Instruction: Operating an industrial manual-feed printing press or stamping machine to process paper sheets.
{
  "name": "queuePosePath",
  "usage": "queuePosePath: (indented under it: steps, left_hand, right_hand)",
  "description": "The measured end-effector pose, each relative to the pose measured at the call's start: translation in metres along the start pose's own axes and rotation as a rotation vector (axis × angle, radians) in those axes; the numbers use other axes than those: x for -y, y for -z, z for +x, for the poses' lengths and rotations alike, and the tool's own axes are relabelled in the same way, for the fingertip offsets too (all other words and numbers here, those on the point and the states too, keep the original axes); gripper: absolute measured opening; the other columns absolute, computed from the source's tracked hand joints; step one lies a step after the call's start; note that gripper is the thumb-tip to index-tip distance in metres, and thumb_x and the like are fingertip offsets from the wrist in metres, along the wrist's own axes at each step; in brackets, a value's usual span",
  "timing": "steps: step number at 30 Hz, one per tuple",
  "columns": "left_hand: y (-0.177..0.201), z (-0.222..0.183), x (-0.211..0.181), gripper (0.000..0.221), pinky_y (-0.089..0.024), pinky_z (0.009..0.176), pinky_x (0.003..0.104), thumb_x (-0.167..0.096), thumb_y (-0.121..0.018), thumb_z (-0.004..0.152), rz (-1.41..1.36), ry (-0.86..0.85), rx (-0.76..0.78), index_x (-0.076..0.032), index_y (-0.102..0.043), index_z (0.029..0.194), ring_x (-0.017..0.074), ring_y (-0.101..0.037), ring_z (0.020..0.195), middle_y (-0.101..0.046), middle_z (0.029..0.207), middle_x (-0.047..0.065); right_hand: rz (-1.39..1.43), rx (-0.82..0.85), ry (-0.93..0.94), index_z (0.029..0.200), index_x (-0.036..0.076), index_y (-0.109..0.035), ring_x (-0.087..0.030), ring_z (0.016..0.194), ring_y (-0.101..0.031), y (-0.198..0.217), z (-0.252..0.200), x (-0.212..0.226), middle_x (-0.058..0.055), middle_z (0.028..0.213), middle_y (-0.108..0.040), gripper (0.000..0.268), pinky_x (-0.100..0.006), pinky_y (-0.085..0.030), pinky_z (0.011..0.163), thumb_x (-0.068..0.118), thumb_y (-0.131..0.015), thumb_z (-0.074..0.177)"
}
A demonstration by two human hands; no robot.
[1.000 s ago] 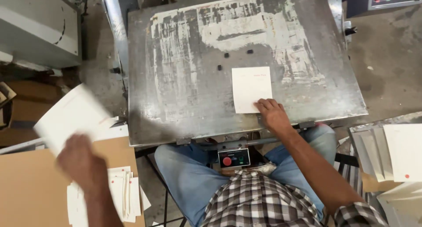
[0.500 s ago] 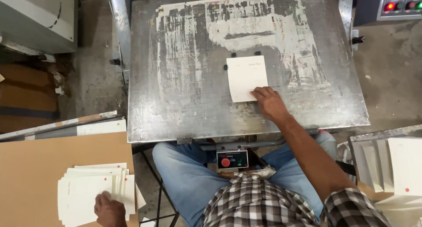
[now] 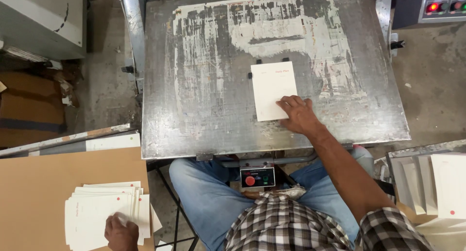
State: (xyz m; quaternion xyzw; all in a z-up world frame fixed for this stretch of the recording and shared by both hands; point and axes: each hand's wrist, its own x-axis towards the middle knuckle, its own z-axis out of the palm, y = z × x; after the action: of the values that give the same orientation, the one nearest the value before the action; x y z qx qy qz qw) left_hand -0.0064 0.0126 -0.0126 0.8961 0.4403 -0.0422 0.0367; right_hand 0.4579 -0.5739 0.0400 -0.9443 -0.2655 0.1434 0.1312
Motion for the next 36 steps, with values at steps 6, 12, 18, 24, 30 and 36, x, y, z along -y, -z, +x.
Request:
queuePosePath:
  steps: [6, 12, 18, 24, 30, 36]
  left_hand:
    - [0.001, 0.008, 0.004, 0.069, -0.051, 0.101, 0.064, -0.028, -0.070, 0.081, -0.099, -0.113, -0.012, 0.000, -0.056, 0.142, 0.0445, -0.053, 0.134, -0.056, 0.145, 0.021]
    - [0.028, -0.001, -0.081, 0.061, -0.044, 0.106, 0.061, -0.024, -0.070, 0.089, -0.074, -0.189, -0.214, -0.006, -0.060, 0.146, 0.0401, -0.053, 0.141, -0.055, 0.158, 0.018]
    - [-0.019, -0.031, -0.119, 0.054, -0.042, 0.112, 0.057, -0.015, -0.067, 0.091, -0.352, -0.449, -0.246, -0.007, -0.058, 0.143, 0.0382, -0.053, 0.142, -0.057, 0.156, 0.016]
    - [-0.101, -0.018, -0.157, 0.044, -0.050, 0.111, 0.055, -0.015, -0.067, 0.084, -0.608, -0.880, -0.271, 0.000, -0.065, 0.126, 0.0411, -0.058, 0.130, -0.060, 0.141, 0.020]
    - [-0.171, -0.003, -0.161, 0.035, -0.053, 0.113, 0.049, -0.010, -0.064, 0.094, -0.433, -0.929, -0.191, 0.007, -0.067, 0.124, 0.0414, -0.064, 0.127, -0.062, 0.136, 0.028]
    - [-0.126, -0.018, -0.211, 0.038, -0.054, 0.108, 0.050, -0.008, -0.064, 0.083, -0.683, -1.137, -0.139, 0.005, -0.067, 0.119, 0.0410, -0.066, 0.120, -0.064, 0.130, 0.024]
  right_hand:
    - [-0.005, 0.070, -0.104, 0.147, 0.009, -0.050, -0.032, 0.137, -0.045, -0.007, 0.015, -0.001, -0.016, 0.140, -0.058, 0.078, -0.070, -0.030, 0.103, 0.061, -0.059, 0.090]
    - [-0.048, 0.030, -0.176, 0.153, 0.008, -0.047, -0.032, 0.138, -0.047, -0.004, 0.045, -0.003, -0.018, 0.135, -0.062, 0.077, -0.074, -0.028, 0.104, 0.064, -0.047, 0.100]
    - [0.035, -0.156, -0.152, 0.151, 0.008, -0.047, -0.037, 0.138, -0.042, 0.029, 0.014, 0.020, -0.016, 0.134, -0.065, 0.072, -0.076, -0.022, 0.103, 0.060, -0.050, 0.102]
    - [-0.025, -0.748, -0.001, 0.124, 0.007, -0.070, -0.033, 0.116, -0.059, 0.053, -0.128, 0.028, -0.013, 0.119, -0.068, 0.038, -0.052, -0.041, 0.098, 0.029, -0.075, 0.093]
    - [-0.096, -0.760, -0.324, 0.102, 0.011, -0.077, -0.029, 0.099, -0.068, 0.016, -0.288, -0.022, -0.009, 0.099, -0.073, 0.019, -0.043, -0.051, 0.090, 0.026, -0.078, 0.089]
    - [-0.350, -0.435, -0.892, 0.126, 0.006, -0.071, -0.034, 0.109, -0.064, 0.038, -0.377, -0.041, -0.017, 0.120, -0.068, 0.060, -0.053, -0.051, 0.089, 0.042, -0.081, 0.079]
